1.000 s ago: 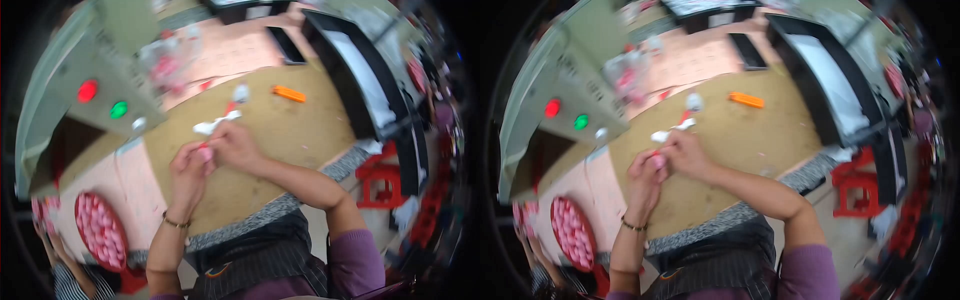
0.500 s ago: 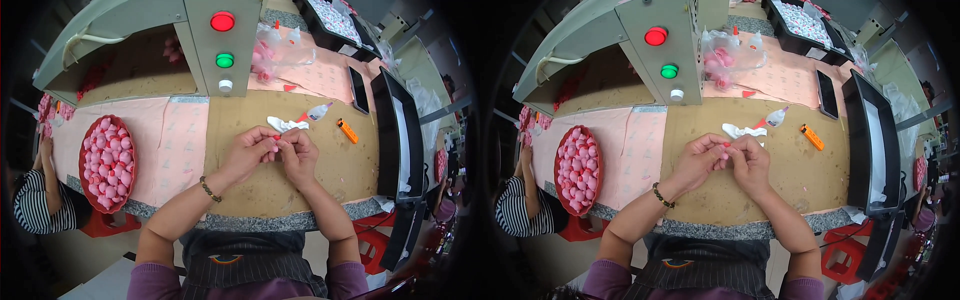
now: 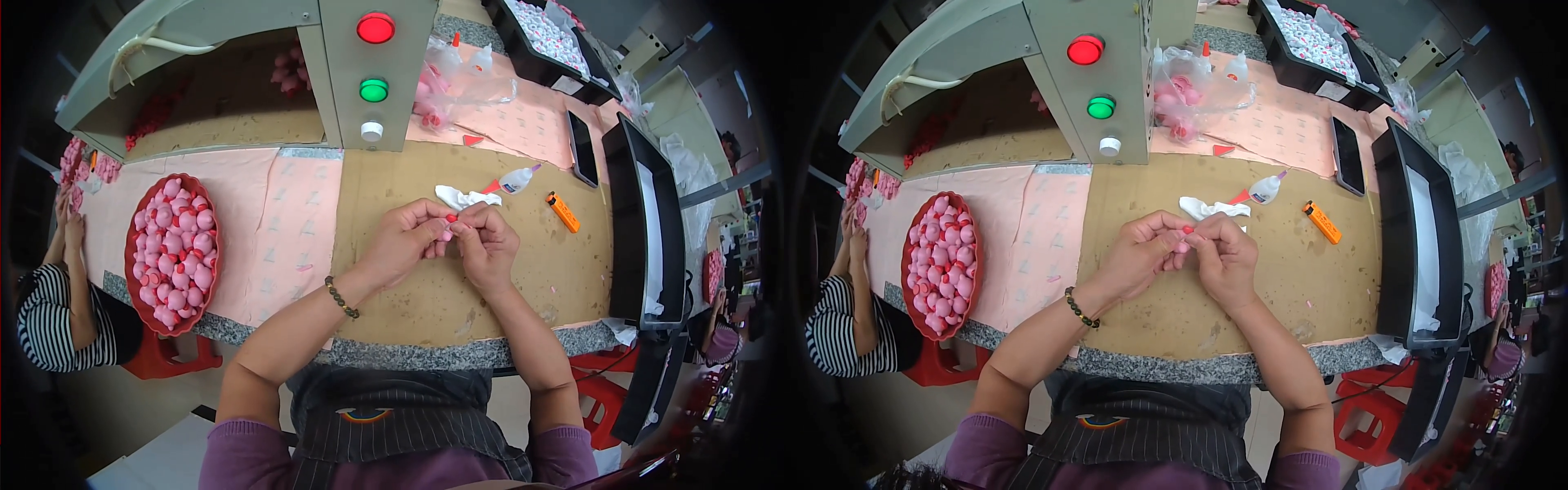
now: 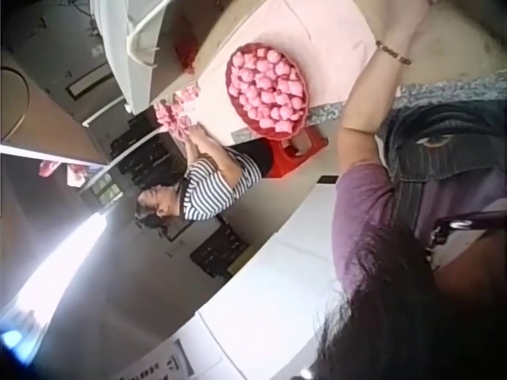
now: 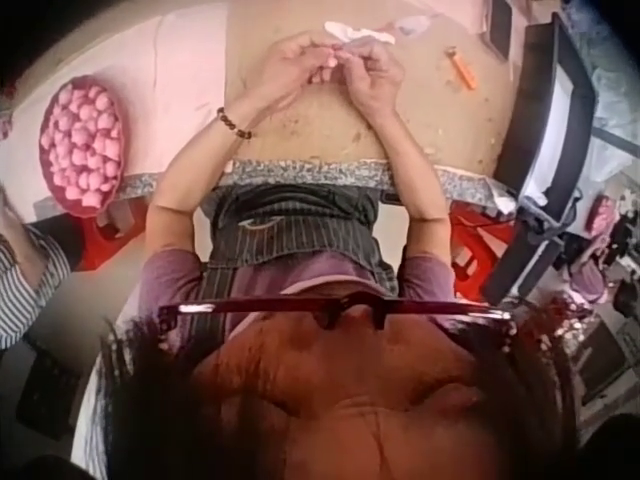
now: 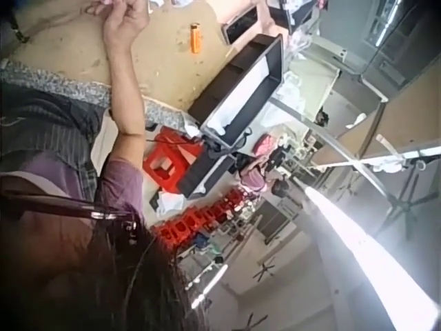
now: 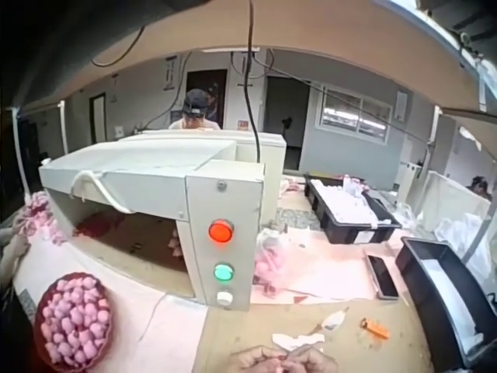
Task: Assembling small toy components by gluing foam balls and wing-shaped parts.
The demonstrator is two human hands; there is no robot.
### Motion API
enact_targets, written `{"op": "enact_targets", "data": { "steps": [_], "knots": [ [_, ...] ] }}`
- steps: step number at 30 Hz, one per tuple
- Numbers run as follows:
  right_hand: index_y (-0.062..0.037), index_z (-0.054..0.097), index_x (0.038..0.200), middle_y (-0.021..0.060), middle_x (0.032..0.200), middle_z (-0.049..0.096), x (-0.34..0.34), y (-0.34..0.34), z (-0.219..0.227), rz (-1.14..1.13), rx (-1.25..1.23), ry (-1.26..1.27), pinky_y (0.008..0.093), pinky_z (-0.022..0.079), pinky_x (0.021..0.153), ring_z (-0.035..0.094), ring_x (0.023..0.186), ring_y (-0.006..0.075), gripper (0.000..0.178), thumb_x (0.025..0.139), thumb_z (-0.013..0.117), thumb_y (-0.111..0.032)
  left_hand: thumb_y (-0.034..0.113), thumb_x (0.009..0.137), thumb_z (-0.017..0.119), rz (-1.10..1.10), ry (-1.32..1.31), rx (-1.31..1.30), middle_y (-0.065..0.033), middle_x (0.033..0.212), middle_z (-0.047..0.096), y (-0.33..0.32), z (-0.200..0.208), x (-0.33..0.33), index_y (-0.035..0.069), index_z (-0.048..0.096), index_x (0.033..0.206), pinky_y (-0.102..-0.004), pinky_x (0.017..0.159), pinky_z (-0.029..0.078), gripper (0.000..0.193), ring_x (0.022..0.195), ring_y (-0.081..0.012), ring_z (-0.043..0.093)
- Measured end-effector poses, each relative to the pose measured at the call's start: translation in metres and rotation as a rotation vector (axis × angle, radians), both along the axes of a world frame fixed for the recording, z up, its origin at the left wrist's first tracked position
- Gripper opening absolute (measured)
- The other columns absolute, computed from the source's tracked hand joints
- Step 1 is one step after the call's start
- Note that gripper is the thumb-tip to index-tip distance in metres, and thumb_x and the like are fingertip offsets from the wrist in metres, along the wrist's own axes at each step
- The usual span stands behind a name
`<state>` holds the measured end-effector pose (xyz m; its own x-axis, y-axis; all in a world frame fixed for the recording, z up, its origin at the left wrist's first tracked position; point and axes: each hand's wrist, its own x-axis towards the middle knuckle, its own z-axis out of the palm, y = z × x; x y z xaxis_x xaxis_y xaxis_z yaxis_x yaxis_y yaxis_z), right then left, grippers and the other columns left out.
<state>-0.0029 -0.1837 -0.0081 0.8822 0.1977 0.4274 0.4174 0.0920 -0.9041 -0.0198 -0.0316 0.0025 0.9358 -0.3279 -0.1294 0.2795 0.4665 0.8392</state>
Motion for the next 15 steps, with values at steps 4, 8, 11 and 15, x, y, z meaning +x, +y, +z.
{"op": "enact_targets", "data": {
  "steps": [4, 8, 11, 15],
  "knots": [
    [0.0003, 0.049, 0.081, 0.0072, 0.083, 0.053, 0.002, 0.002, 0.0, -0.059, 0.146, 0.169, 0.0177, 0.036, 0.044, 0.046, 0.052, 0.0053, 0.01, 0.083, 0.054, 0.009, 0.004, 0.092, 0.044, 0.002, 0.039, -0.058, -0.0019, 0.08, 0.056, 0.003, 0.0, -0.002, 0.002, 0.056, 0.099, -0.0185, 0.055, 0.039, 0.014, 0.063, -0.0064, 0.049],
    [0.0003, 0.048, 0.081, 0.0073, 0.083, 0.053, -0.008, 0.002, 0.009, 0.018, 0.232, 0.2, 0.0176, 0.036, 0.044, 0.046, 0.052, 0.005, 0.01, 0.083, 0.054, 0.009, 0.003, 0.092, 0.044, 0.038, 0.052, -0.081, -0.0018, 0.08, 0.056, 0.0, -0.003, 0.0, 0.002, 0.056, 0.098, -0.0191, 0.054, 0.039, 0.014, 0.064, -0.0064, 0.05],
    [0.0006, 0.049, 0.081, 0.0079, 0.083, 0.054, -0.004, 0.003, 0.003, 0.022, 0.075, 0.038, 0.018, 0.037, 0.044, 0.046, 0.051, 0.0055, 0.01, 0.083, 0.054, 0.008, 0.005, 0.093, 0.044, 0.0, 0.025, -0.028, -0.002, 0.08, 0.057, 0.002, 0.0, 0.002, 0.003, 0.055, 0.1, -0.0191, 0.056, 0.04, 0.014, 0.065, -0.0069, 0.051],
    [0.001, 0.049, 0.082, 0.0078, 0.082, 0.054, 0.005, -0.002, 0.0, -0.076, 0.011, 0.032, 0.0183, 0.036, 0.043, 0.046, 0.05, 0.0059, 0.008, 0.084, 0.053, 0.007, 0.004, 0.092, 0.045, -0.02, -0.022, -0.023, -0.003, 0.084, 0.057, 0.006, -0.001, 0.003, 0.001, 0.055, 0.099, -0.0201, 0.059, 0.044, 0.012, 0.069, -0.0074, 0.053]
  ]
}}
